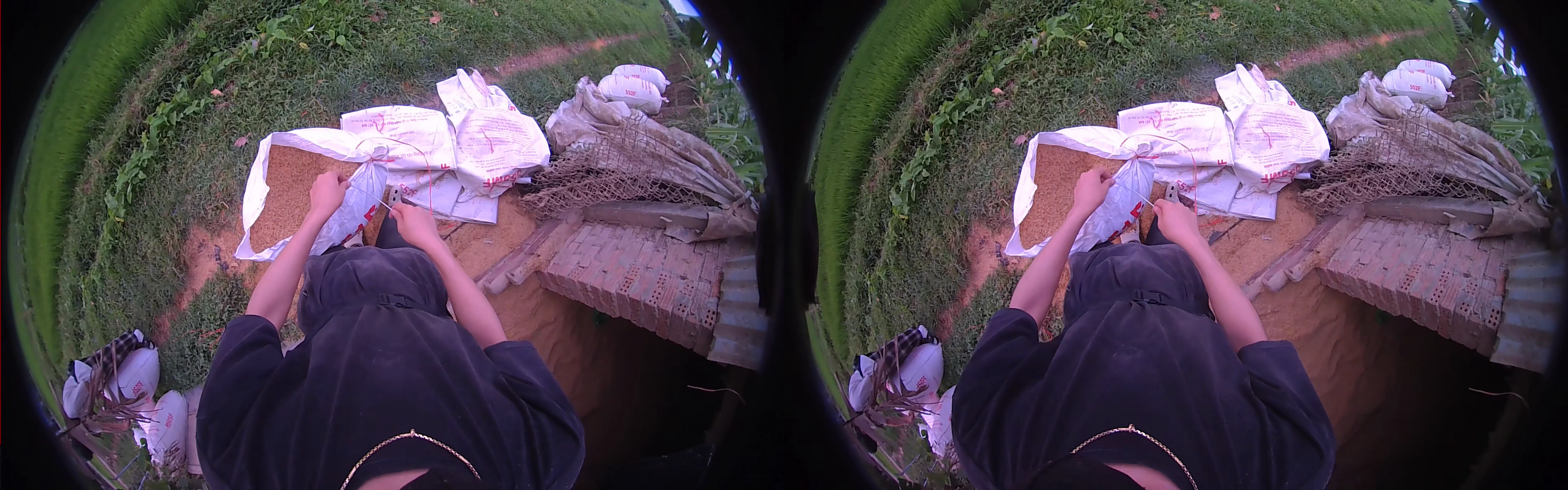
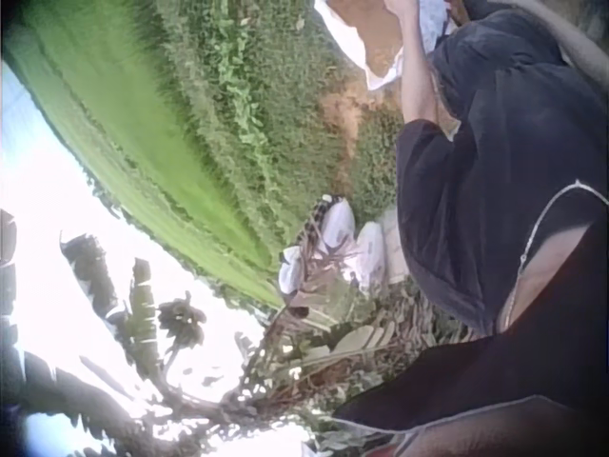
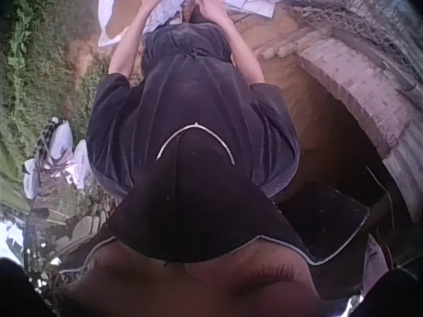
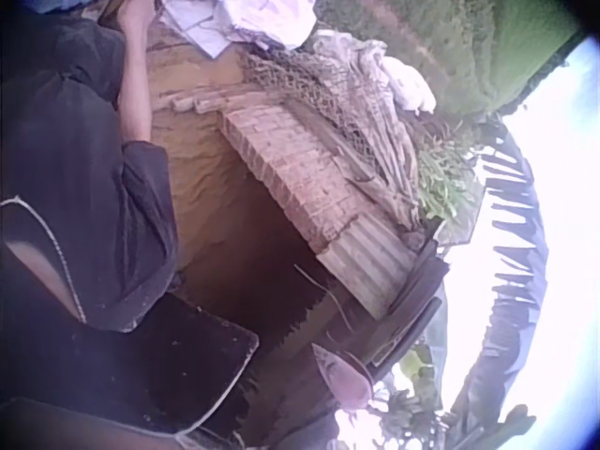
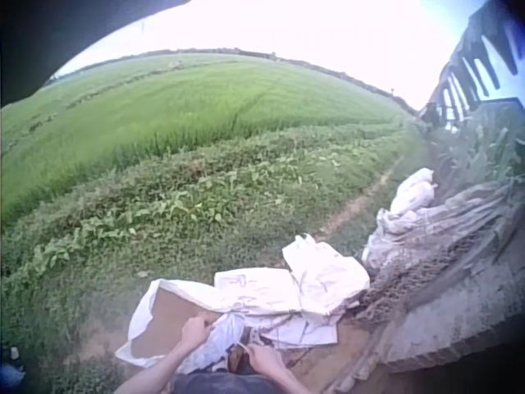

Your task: Tying the top of a large white sack filled with rice grains using a red plastic string.

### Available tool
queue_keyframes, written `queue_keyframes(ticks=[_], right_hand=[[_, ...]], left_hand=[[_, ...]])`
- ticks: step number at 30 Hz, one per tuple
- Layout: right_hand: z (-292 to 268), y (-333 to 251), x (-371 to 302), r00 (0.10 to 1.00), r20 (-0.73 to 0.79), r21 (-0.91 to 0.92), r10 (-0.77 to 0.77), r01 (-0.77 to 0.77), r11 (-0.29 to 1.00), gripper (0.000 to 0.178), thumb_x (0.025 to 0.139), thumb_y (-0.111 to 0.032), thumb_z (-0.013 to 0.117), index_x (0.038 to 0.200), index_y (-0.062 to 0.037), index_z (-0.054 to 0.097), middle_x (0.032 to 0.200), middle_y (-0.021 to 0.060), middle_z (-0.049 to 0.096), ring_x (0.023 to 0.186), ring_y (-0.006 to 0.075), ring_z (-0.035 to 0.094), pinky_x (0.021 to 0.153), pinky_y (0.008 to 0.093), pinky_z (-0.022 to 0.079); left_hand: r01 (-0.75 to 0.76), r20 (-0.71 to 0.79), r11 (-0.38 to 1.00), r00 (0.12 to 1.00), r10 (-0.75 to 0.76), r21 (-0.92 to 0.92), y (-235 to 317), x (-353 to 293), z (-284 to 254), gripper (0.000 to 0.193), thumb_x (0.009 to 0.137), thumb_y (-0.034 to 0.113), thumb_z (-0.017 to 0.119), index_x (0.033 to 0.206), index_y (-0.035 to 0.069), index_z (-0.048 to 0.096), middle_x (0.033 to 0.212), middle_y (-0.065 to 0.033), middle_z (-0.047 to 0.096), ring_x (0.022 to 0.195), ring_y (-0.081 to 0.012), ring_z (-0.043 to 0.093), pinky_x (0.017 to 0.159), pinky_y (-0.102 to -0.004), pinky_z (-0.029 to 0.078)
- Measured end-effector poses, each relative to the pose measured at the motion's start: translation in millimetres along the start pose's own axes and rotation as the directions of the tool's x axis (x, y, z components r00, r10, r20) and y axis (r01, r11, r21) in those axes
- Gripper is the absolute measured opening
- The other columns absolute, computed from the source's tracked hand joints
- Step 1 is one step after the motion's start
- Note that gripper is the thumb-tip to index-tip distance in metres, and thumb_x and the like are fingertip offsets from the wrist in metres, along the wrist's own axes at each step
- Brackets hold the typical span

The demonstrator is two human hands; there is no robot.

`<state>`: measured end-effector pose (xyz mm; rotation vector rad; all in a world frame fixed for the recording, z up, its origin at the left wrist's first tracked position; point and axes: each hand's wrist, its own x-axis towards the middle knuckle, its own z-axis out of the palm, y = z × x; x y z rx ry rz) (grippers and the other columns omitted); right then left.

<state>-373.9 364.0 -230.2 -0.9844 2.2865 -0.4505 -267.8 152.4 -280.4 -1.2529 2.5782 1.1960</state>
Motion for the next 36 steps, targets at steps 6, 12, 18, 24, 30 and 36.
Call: queue_keyframes(ticks=[6, 12, 18, 24, 30, 36], right_hand=[[21, 11, -2, 0.995, -0.015, 0.032, 0.094, -0.094, 0.995, 0.028, 0.094, -0.026, 0.046, 0.091, -0.0097, 0.068, 0.089, 0.017, 0.069, 0.088, 0.0363, 0.065, 0.078, 0.0482, 0.049], [18, 9, 1, 0.99, 0.049, 0.056, 0.135, -0.137, 0.989, 0.028, 0.094, -0.025, 0.046, 0.091, -0.0102, 0.069, 0.094, 0.0159, 0.069, 0.093, 0.035, 0.065, 0.083, 0.0472, 0.05], [29, 16, 10, 0.993, 0.053, 0.128, 0.101, -0.107, 0.986, 0.027, 0.094, -0.024, 0.047, 0.093, -0.0089, 0.07, 0.089, 0.0136, 0.068, 0.087, 0.0314, 0.065, 0.079, 0.0428, 0.05], [55, 15, 34, 0.989, 0.146, 0.635, -0.018, -0.079, 0.769, 0.025, 0.098, -0.018, 0.049, 0.092, -0.0012, 0.067, 0.068, -0.0012, 0.052, 0.062, 0.0078, 0.045, 0.058, 0.0255, 0.038], [84, 14, 47, 0.982, 0.171, 0.813, -0.082, -0.093, 0.575, 0.023, 0.102, -0.019, 0.047, 0.102, -0.0021, 0.063, 0.068, -0.0064, 0.045, 0.058, 0.0043, 0.036, 0.053, 0.0215, 0.033], [65, 17, 42, 0.956, 0.285, 0.661, -0.074, -0.14, 0.738, 0.027, 0.1, -0.021, 0.048, 0.097, 0.001, 0.065, 0.076, 0.0062, 0.063, 0.07, 0.0143, 0.058, 0.067, 0.0321, 0.047]], left_hand=[[0.002, -0.008, 1.0, 1.0, -0.002, -0.022, -1, -3, 7, 0.018, 0.081, 0.024, 0.068, 0.089, 0.007, 0.071, 0.089, -0.0187, 0.07, 0.088, -0.0361, 0.067, 0.077, -0.0465, 0.052], [-0.048, -0.025, 0.997, 0.999, 0.046, -0.061, -3, -3, 12, 0.019, 0.082, 0.021, 0.068, 0.088, 0.003, 0.069, 0.086, -0.0185, 0.07, 0.084, -0.0348, 0.068, 0.075, -0.0444, 0.052], [-0.131, -0.06, 0.986, 0.99, 0.125, -0.102, -8, -1, 16, 0.018, 0.081, 0.016, 0.07, 0.087, -0.001, 0.068, 0.079, -0.0172, 0.069, 0.075, -0.0301, 0.068, 0.071, -0.0397, 0.053], [-0.212, -0.006, 0.937, 0.976, 0.219, -0.277, -2, -4, 26, 0.02, 0.083, 0.018, 0.07, 0.086, -0.002, 0.067, 0.073, -0.0147, 0.067, 0.069, -0.0251, 0.067, 0.068, -0.0374, 0.052], [0.096, -0.182, 0.949, 0.971, -0.156, -0.299, -11, 0, 36, 0.032, 0.084, 0.029, 0.068, 0.085, -0.002, 0.07, 0.078, -0.0181, 0.07, 0.075, -0.0285, 0.069, 0.071, -0.0417, 0.052], [0.163, 0.052, 0.931, 0.987, -0.154, -0.326, -17, 11, 33, 0.03, 0.084, 0.028, 0.068, 0.085, -0.001, 0.072, 0.077, -0.0175, 0.07, 0.073, -0.0277, 0.07, 0.071, -0.0393, 0.053]])
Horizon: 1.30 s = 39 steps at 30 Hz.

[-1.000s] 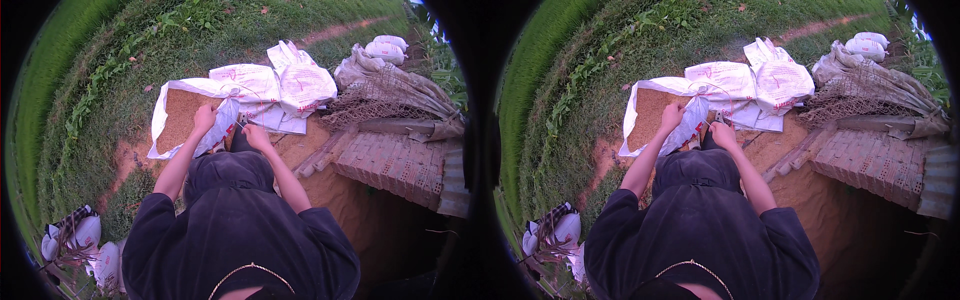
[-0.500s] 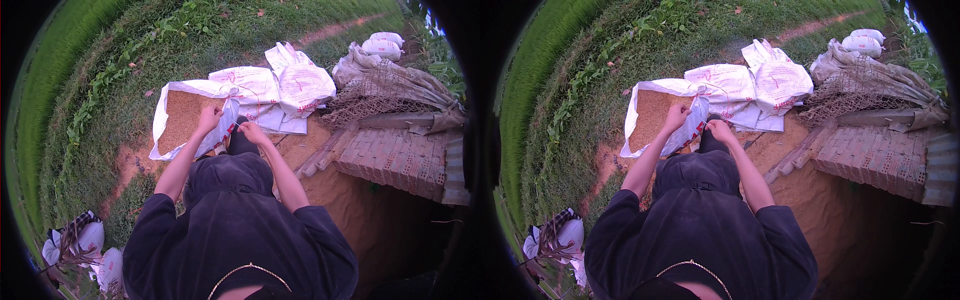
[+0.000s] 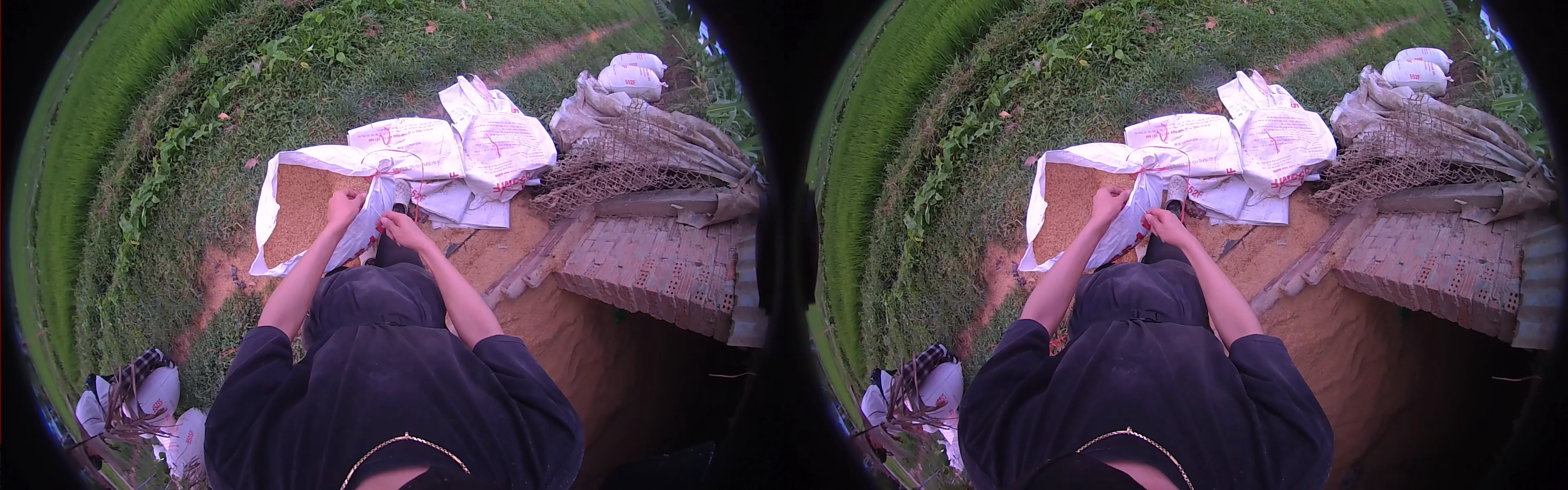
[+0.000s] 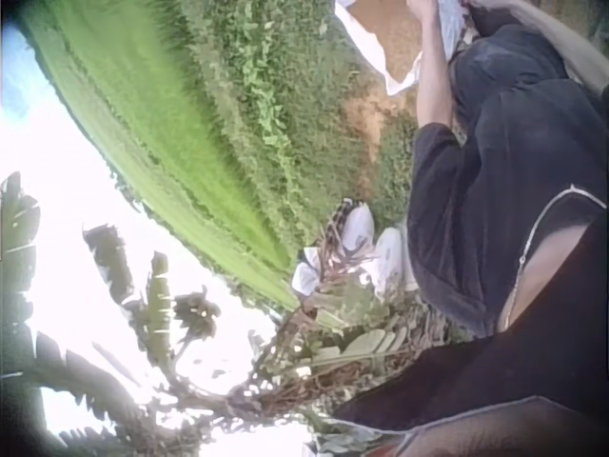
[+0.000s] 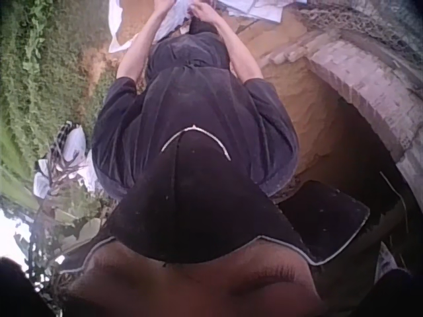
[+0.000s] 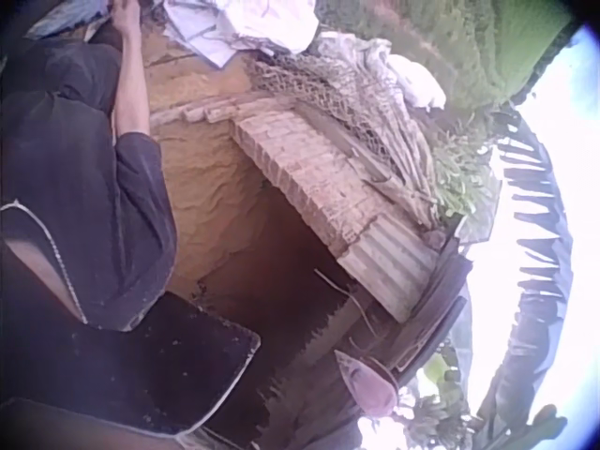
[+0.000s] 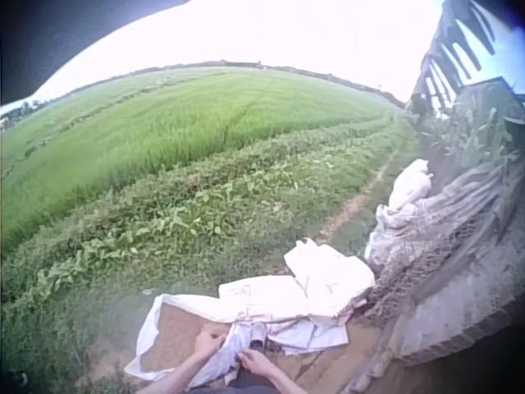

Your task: Tying the top of a large white sack filled with rice grains using a red plastic string.

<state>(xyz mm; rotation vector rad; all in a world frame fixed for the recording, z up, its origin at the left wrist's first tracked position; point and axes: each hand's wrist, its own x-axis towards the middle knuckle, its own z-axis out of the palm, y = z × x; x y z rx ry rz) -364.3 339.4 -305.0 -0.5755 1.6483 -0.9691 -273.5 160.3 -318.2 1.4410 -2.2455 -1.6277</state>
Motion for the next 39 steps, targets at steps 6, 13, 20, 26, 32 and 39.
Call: queue_keyframes(ticks=[6, 13, 20, 26, 32, 39], right_hand=[[-21, -53, -15, 0.988, -0.026, -0.618, 0.15, -0.133, 0.774, 0.043, 0.095, -0.034, 0.055, 0.118, 0.0023, 0.058, 0.097, 0.0225, 0.068, 0.084, 0.031, 0.069, 0.076, 0.0411, 0.052], [-51, -54, -7, 0.887, -0.452, -0.643, -0.088, -0.256, 0.722, 0.065, 0.094, -0.037, 0.056, 0.136, 0.0098, 0.038, 0.147, 0.0354, 0.028, 0.124, 0.0422, 0.05, 0.101, 0.0437, 0.044], [-17, -145, -11, 0.94, 0.044, -0.257, -0.338, 0.338, 0.906, 0.049, 0.094, -0.022, 0.058, 0.134, 0.0034, 0.047, 0.13, 0.0237, 0.055, 0.109, 0.0325, 0.062, 0.095, 0.0386, 0.047], [9, -244, -28, 0.564, -0.249, -0.292, -0.787, 0.731, 0.617, 0.035, 0.098, -0.019, 0.054, 0.127, -0.0009, 0.054, 0.106, 0.0155, 0.067, 0.096, 0.0223, 0.066, 0.084, 0.0339, 0.05], [-13, -245, -47, 0.902, 0.061, 0.248, -0.427, 0.401, 0.882, 0.024, 0.104, -0.019, 0.042, 0.107, -0.0018, 0.058, 0.063, -0.0062, 0.035, 0.055, 0.0031, 0.035, 0.054, 0.0201, 0.04], [-41, -117, -36, 0.933, -0.197, -0.299, -0.3, 0.235, 0.925, 0.028, 0.101, -0.021, 0.044, 0.095, -0.0001, 0.061, 0.06, -0.0028, 0.046, 0.056, 0.0069, 0.046, 0.051, 0.0251, 0.038]], left_hand=[[-0.043, -0.086, 0.982, 0.996, 0.028, -0.182, -13, 7, 6, 0.021, 0.088, 0.018, 0.063, 0.081, -0.001, 0.061, 0.071, -0.0135, 0.069, 0.066, -0.0192, 0.069, 0.062, -0.0349, 0.053], [-0.293, -0.385, 0.905, 0.908, 0.164, -0.307, 62, -2, -77, 0.013, 0.097, 0.008, 0.049, 0.089, -0.002, 0.047, 0.071, -0.0132, 0.063, 0.063, -0.018, 0.067, 0.058, -0.0289, 0.055], [-0.572, -0.619, 0.766, 0.724, 0.303, -0.293, 153, -33, -209, 0.013, 0.1, 0.011, 0.051, 0.093, 0.0, 0.049, 0.079, -0.0119, 0.066, 0.069, -0.0153, 0.068, 0.06, -0.0275, 0.057], [-0.646, -0.473, 0.686, 0.745, 0.47, -0.335, 225, -93, -216, 0.01, 0.098, 0.009, 0.054, 0.095, 0.0, 0.05, 0.081, -0.0127, 0.067, 0.069, -0.017, 0.068, 0.062, -0.0275, 0.057], [-0.506, -0.286, 0.64, 0.86, 0.422, -0.578, 198, -69, -172, 0.014, 0.098, 0.013, 0.055, 0.099, 0.0, 0.049, 0.079, -0.0121, 0.066, 0.071, -0.0189, 0.069, 0.06, -0.0277, 0.056], [-0.541, -0.233, 0.568, 0.565, 0.792, 0.62, 82, 11, -84, 0.024, 0.094, 0.026, 0.059, 0.107, 0.006, 0.059, 0.101, -0.0061, 0.068, 0.118, -0.0283, 0.057, 0.112, -0.0541, 0.026]])
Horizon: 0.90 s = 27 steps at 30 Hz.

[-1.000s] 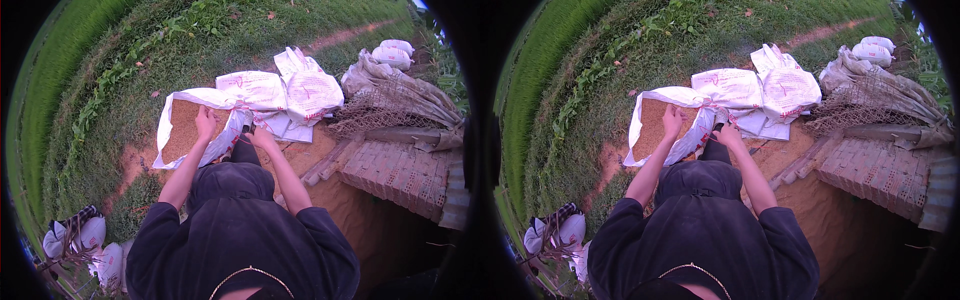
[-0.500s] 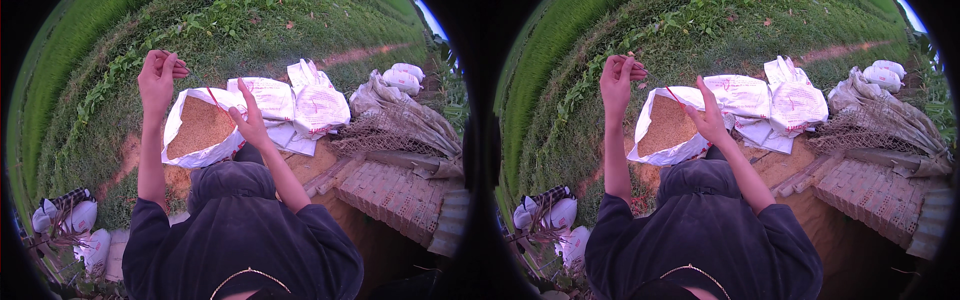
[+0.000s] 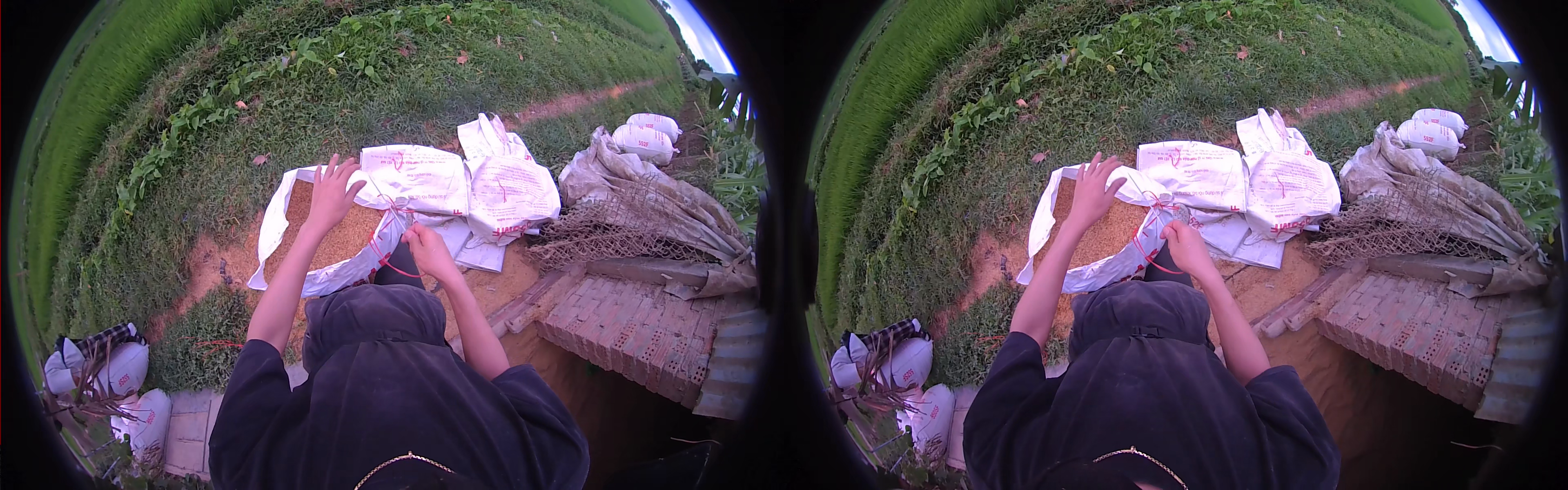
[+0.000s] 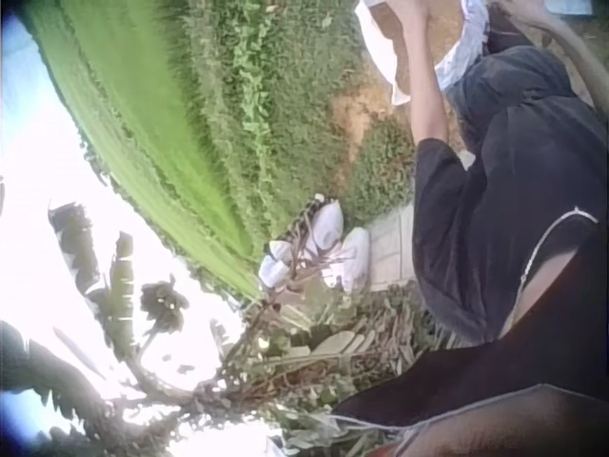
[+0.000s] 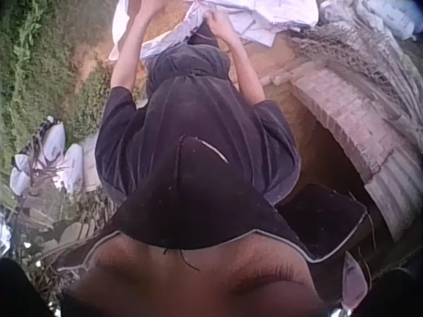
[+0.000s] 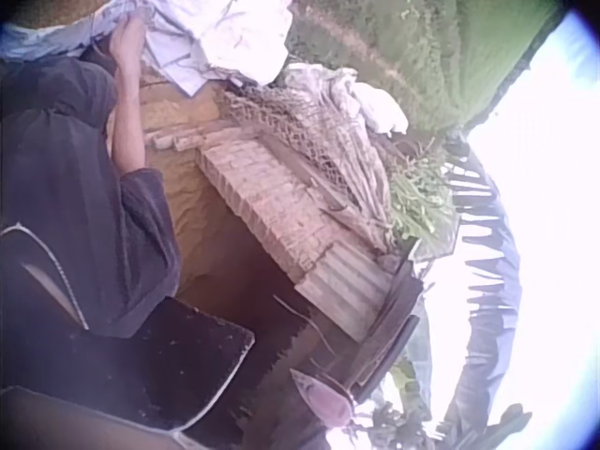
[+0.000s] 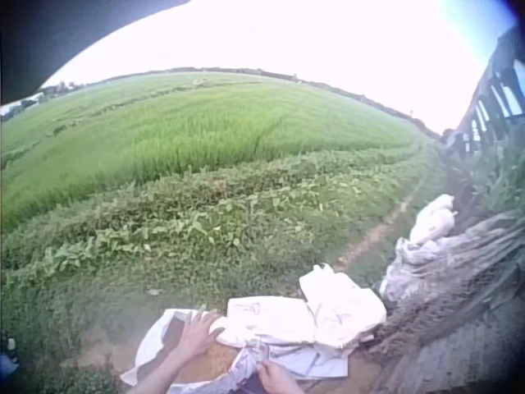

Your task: Tying the top of a large white sack filled with rice grains using a red plastic string.

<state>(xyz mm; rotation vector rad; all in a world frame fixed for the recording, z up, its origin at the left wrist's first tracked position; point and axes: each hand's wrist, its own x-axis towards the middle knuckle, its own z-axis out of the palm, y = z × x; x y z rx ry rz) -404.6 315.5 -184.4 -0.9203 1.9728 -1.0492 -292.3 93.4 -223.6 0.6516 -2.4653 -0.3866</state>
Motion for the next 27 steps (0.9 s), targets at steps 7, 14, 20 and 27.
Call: queue_keyframes(ticks=[7, 14, 20, 27], right_hand=[[35, 65, -9, 0.966, 0.154, -0.154, 0.206, -0.183, 0.971, 0.027, 0.094, -0.02, 0.05, 0.087, 0.0014, 0.065, 0.071, 0.0109, 0.062, 0.064, 0.021, 0.059, 0.061, 0.0352, 0.046], [72, 76, 7, 0.885, 0.307, 0.317, 0.351, -0.443, 0.839, 0.024, 0.1, -0.023, 0.047, 0.094, -0.0032, 0.058, 0.065, -0.0029, 0.046, 0.05, 0.0074, 0.042, 0.044, 0.0244, 0.039], [100, 94, 6, 0.915, 0.315, 0.581, 0.252, -0.396, 0.711, 0.022, 0.102, -0.027, 0.047, 0.099, -0.0062, 0.054, 0.062, -0.0055, 0.039, 0.049, 0.0055, 0.036, 0.047, 0.0235, 0.038], [125, 94, 4, 0.901, 0.362, 0.725, 0.24, -0.434, 0.535, 0.022, 0.103, -0.028, 0.047, 0.099, -0.0071, 0.054, 0.061, -0.006, 0.037, 0.048, 0.0052, 0.035, 0.048, 0.0232, 0.038]], left_hand=[[-0.097, 0.267, 0.979, 0.963, 0.047, 0.18, -31, -54, 15, 0.014, 0.08, 0.009, 0.061, 0.093, 0.011, 0.068, 0.097, -0.0035, 0.07, 0.112, -0.0201, 0.061, 0.117, -0.0552, 0.019], [-0.11, 0.144, 0.981, 0.986, 0.086, 0.162, -25, -69, 16, 0.017, 0.085, 0.007, 0.053, 0.098, 0.009, 0.063, 0.101, -0.0052, 0.069, 0.102, -0.0203, 0.066, 0.114, -0.053, 0.024], [-0.068, 0.152, 0.985, 0.987, 0.044, 0.16, -24, -66, 16, 0.016, 0.085, 0.007, 0.053, 0.097, 0.008, 0.064, 0.102, -0.0061, 0.07, 0.101, -0.0204, 0.066, 0.114, -0.052, 0.026], [-0.041, 0.19, 0.989, 0.982, 0.014, 0.139, -24, -63, 17, 0.016, 0.086, 0.008, 0.052, 0.093, 0.009, 0.066, 0.097, -0.0065, 0.071, 0.096, -0.0195, 0.068, 0.112, -0.0509, 0.028]])
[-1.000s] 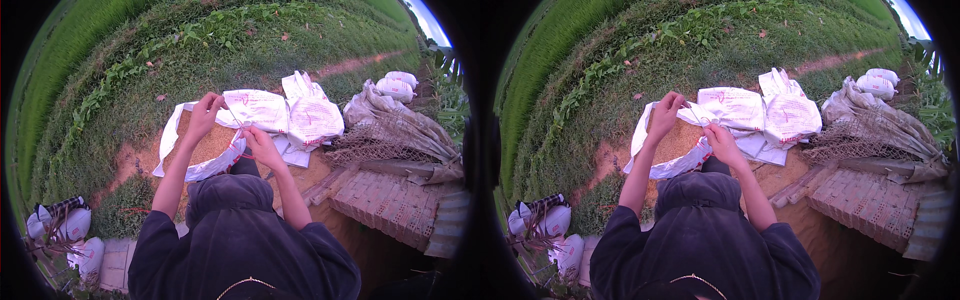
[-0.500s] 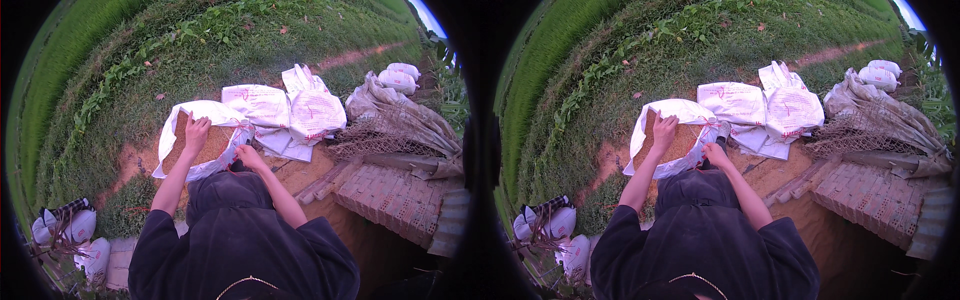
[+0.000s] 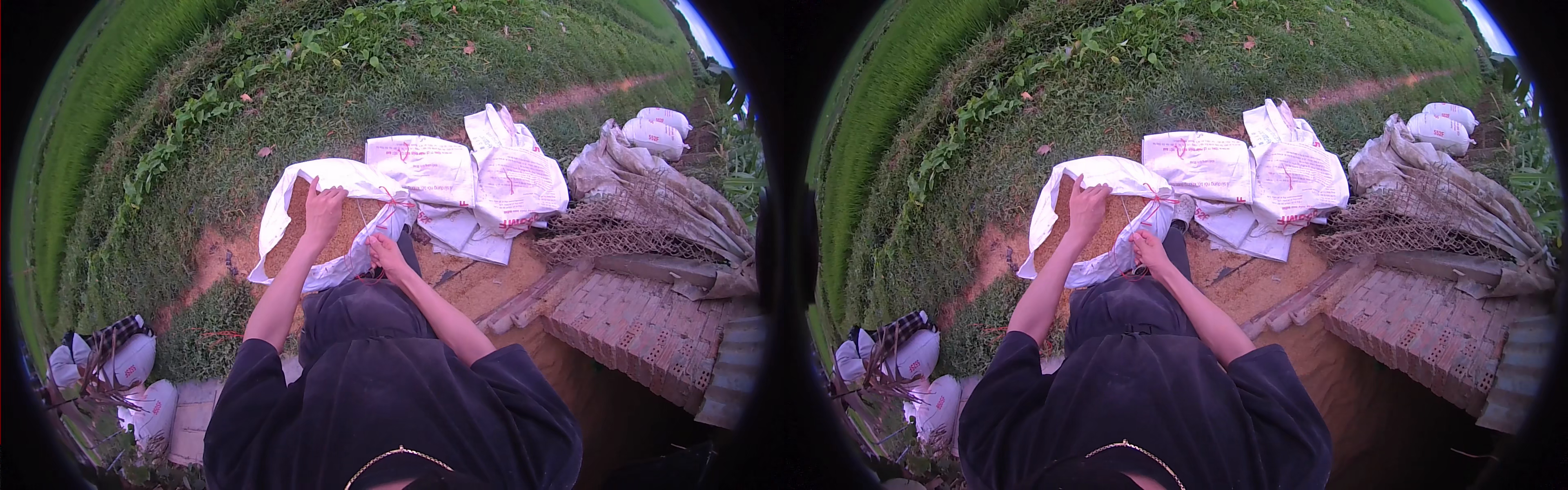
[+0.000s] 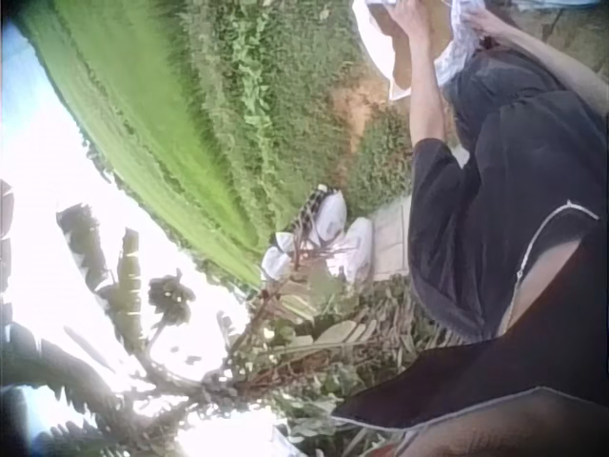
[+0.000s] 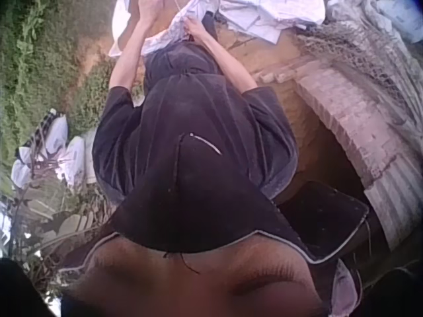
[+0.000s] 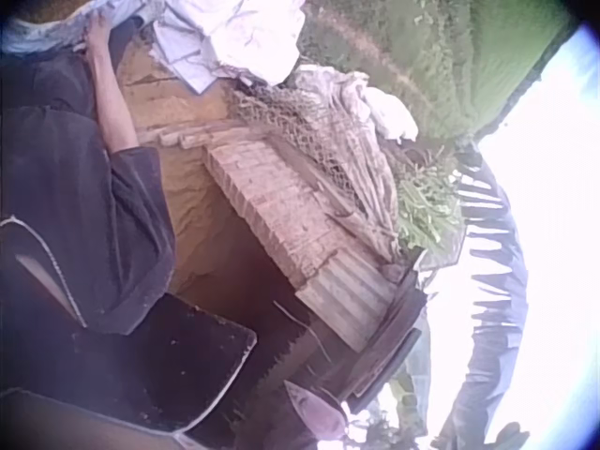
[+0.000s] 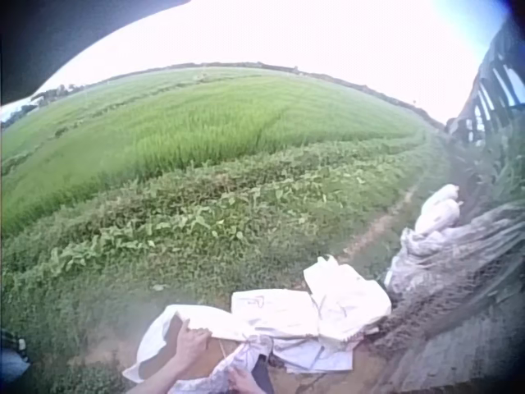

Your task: Tying the top of a large white sack filled with rice grains using a red plastic string.

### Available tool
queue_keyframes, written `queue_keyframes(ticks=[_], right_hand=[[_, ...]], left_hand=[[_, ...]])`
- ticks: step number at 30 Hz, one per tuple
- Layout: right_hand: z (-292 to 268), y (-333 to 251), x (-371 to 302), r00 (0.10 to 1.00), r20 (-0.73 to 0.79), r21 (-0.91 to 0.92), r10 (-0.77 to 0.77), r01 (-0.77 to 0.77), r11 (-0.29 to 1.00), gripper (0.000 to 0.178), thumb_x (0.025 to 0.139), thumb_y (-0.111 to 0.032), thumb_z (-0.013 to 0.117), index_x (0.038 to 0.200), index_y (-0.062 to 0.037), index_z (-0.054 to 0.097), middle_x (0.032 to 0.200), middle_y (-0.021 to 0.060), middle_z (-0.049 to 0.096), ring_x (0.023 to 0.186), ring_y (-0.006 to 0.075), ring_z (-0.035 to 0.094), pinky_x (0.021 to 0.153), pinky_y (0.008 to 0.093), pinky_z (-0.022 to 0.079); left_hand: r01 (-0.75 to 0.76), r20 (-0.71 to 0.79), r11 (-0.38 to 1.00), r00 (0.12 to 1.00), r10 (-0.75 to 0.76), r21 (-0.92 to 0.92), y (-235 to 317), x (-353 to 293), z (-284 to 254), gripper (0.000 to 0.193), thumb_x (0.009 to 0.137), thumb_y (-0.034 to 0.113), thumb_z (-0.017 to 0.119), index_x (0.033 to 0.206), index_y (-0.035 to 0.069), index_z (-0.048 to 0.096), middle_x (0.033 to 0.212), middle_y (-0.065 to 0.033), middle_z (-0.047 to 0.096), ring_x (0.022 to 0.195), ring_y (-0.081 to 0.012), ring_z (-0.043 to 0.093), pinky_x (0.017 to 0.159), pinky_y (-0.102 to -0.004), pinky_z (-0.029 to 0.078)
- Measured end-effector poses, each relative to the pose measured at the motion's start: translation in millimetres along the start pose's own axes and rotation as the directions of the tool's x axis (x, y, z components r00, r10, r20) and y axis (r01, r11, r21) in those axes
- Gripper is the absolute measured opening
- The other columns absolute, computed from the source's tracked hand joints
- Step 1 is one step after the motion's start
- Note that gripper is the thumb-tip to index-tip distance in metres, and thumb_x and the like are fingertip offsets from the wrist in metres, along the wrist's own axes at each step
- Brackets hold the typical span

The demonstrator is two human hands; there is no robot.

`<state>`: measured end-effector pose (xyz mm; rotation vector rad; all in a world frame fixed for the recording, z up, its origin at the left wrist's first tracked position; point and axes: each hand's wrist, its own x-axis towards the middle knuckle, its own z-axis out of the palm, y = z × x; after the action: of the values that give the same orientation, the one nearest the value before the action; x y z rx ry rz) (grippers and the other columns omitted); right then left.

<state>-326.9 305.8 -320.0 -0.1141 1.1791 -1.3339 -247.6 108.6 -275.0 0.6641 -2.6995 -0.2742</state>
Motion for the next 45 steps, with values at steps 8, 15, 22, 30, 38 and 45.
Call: queue_keyframes(ticks=[8, 15, 22, 30, 38, 45], right_hand=[[24, -6, 8, 0.998, -0.052, -0.011, -0.025, 0.025, 1.0, 0.02, 0.102, -0.025, 0.047, 0.097, -0.0066, 0.053, 0.061, -0.0055, 0.038, 0.048, 0.0059, 0.035, 0.048, 0.0244, 0.036], [17, 1, -3, 0.996, -0.08, 0.016, 0.032, -0.031, 0.999, 0.019, 0.102, -0.025, 0.047, 0.097, -0.0074, 0.052, 0.061, -0.0056, 0.037, 0.049, 0.0067, 0.034, 0.049, 0.0255, 0.036], [19, -4, 2, 0.988, -0.108, -0.123, -0.106, 0.092, 0.988, 0.02, 0.102, -0.025, 0.048, 0.096, -0.0067, 0.054, 0.062, -0.0057, 0.039, 0.05, 0.0058, 0.037, 0.049, 0.0244, 0.037], [4, 11, 5, 0.955, -0.166, -0.326, -0.244, 0.181, 0.928, 0.02, 0.101, -0.022, 0.047, 0.095, -0.0044, 0.056, 0.065, -0.0054, 0.042, 0.054, 0.005, 0.042, 0.048, 0.0228, 0.038], [8, 10, 18, 0.94, -0.158, -0.39, -0.302, 0.221, 0.894, 0.02, 0.1, -0.021, 0.048, 0.092, -0.0051, 0.057, 0.064, -0.0044, 0.044, 0.052, 0.0064, 0.042, 0.046, 0.024, 0.038], [14, -31, 52, 0.924, -0.264, -0.282, -0.275, 0.199, 0.939, 0.021, 0.099, -0.02, 0.049, 0.092, -0.0035, 0.06, 0.062, -0.0044, 0.045, 0.052, 0.0065, 0.043, 0.047, 0.0248, 0.039]], left_hand=[[0.039, 0.085, 0.999, 0.996, -0.038, -0.016, 4, 13, -7, 0.016, 0.085, 0.006, 0.052, 0.091, 0.01, 0.066, 0.09, -0.007, 0.072, 0.085, -0.0195, 0.069, 0.109, -0.0501, 0.031], [0.013, 0.02, 1.0, 1.0, -0.013, 0.006, 1, 4, -6, 0.016, 0.085, 0.005, 0.052, 0.091, 0.009, 0.066, 0.09, -0.0079, 0.072, 0.093, -0.0197, 0.069, 0.109, -0.0511, 0.031], [0.014, 0.007, 1.0, 1.0, -0.014, -0.013, -1, -1, 0, 0.016, 0.085, 0.006, 0.052, 0.092, 0.009, 0.066, 0.09, -0.0082, 0.072, 0.095, -0.0196, 0.069, 0.109, -0.0512, 0.032], [0.012, -0.015, 0.999, 1.0, -0.012, -0.043, 5, 5, -2, 0.014, 0.085, 0.007, 0.052, 0.088, 0.009, 0.065, 0.082, -0.0084, 0.07, 0.087, -0.0208, 0.069, 0.107, -0.0505, 0.032], [0.013, 0.005, 0.997, 1.0, -0.012, -0.079, 7, 3, 8, 0.011, 0.084, 0.006, 0.051, 0.083, 0.009, 0.062, 0.072, -0.0081, 0.066, 0.077, -0.0228, 0.067, 0.105, -0.0511, 0.034], [-0.04, -0.033, 0.995, 0.999, 0.038, -0.091, 1, -19, 11, 0.01, 0.08, 0.005, 0.051, 0.079, 0.009, 0.06, 0.074, -0.0085, 0.067, 0.079, -0.0215, 0.067, 0.103, -0.0501, 0.036]])
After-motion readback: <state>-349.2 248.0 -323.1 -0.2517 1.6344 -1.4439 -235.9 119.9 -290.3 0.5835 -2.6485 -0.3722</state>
